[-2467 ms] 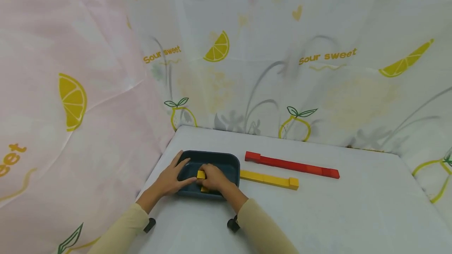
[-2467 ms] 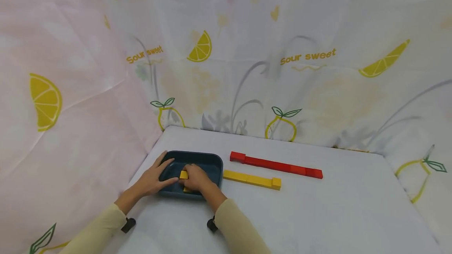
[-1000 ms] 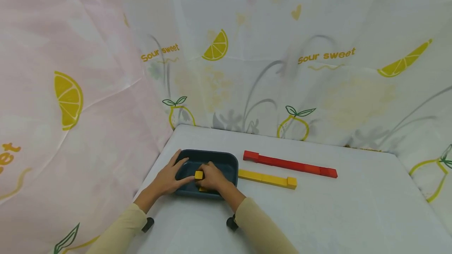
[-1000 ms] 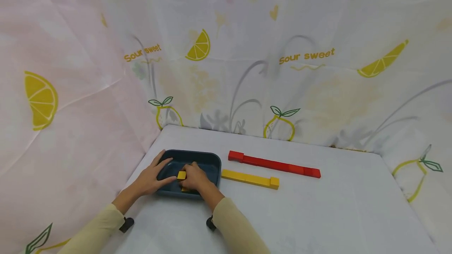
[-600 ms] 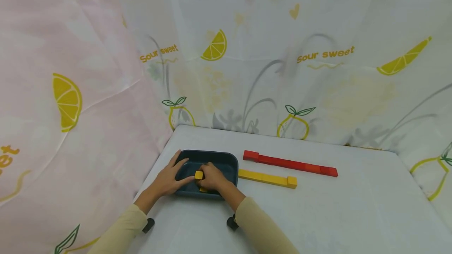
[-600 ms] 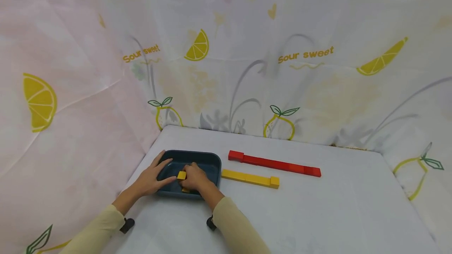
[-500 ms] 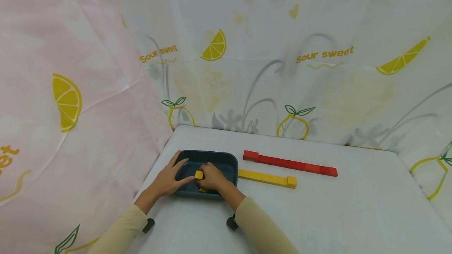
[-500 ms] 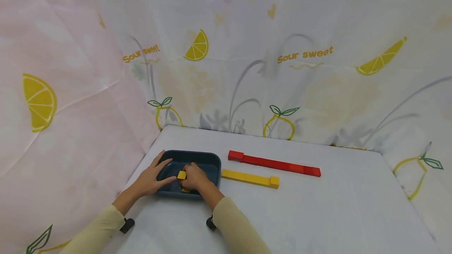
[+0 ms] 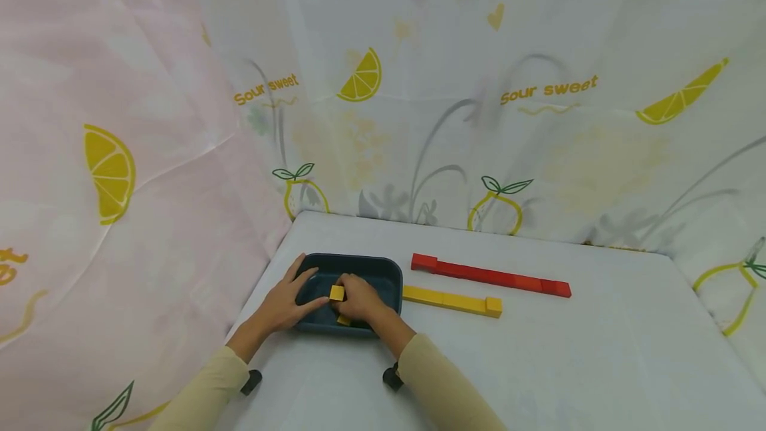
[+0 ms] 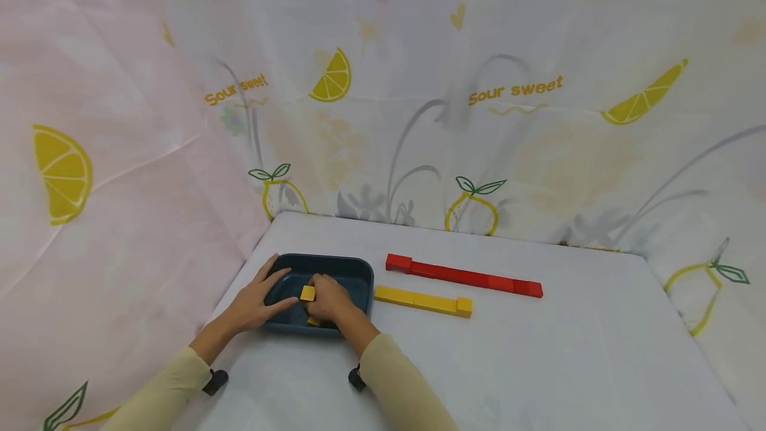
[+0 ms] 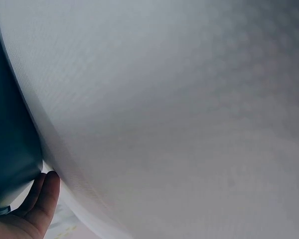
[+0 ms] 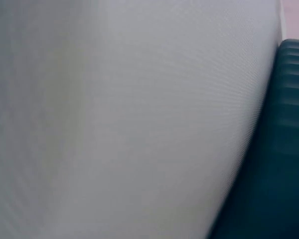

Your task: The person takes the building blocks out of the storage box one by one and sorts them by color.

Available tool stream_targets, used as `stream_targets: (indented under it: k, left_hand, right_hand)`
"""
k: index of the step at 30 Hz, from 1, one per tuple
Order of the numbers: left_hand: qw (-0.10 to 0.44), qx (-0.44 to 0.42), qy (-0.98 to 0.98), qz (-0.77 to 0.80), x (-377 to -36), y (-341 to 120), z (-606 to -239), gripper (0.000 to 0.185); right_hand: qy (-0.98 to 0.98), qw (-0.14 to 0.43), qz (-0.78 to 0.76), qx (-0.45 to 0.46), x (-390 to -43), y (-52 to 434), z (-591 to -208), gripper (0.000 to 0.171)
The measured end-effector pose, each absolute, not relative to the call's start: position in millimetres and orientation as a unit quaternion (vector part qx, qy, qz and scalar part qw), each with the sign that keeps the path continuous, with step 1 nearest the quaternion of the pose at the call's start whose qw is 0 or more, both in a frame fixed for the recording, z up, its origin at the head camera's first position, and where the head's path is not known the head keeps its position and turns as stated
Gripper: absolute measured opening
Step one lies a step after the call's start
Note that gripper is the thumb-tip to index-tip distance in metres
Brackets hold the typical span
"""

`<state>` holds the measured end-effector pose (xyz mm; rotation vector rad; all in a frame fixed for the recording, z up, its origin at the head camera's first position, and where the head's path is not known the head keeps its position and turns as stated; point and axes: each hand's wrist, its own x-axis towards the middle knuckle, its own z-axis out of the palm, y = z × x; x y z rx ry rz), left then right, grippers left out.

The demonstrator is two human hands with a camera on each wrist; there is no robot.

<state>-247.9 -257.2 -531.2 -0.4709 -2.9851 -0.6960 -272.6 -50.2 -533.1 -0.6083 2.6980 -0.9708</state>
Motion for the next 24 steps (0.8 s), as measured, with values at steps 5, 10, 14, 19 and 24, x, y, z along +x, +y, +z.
stream_targets:
  k: [5,10,14,19,24]
  left_hand:
    - [0.015,-0.15,-0.962,-0.229,-247.6,-257.1,-530.7,0.08]
    - [0.022,-0.156,-0.959,-0.234,-249.5,-258.2,-530.6,0.081]
    - [0.032,-0.16,-0.96,-0.228,-250.0,-258.8,-531.3,0.08]
    - [0.027,-0.151,-0.962,-0.225,-247.7,-258.3,-533.0,0.078]
    - [0.018,-0.142,-0.963,-0.227,-248.9,-256.3,-531.0,0.08]
  right_hand:
    - [0.916,0.111,-0.321,-0.211,-272.0,-50.3,-532.3,0.038]
    - [0.917,0.105,-0.315,-0.219,-271.6,-49.5,-529.5,0.042]
    - [0.913,0.101,-0.322,-0.23,-270.7,-48.9,-529.5,0.042]
    - [0.906,0.109,-0.337,-0.232,-268.2,-49.1,-533.2,0.039]
    - [0.905,0.095,-0.346,-0.228,-267.9,-47.6,-531.8,0.038]
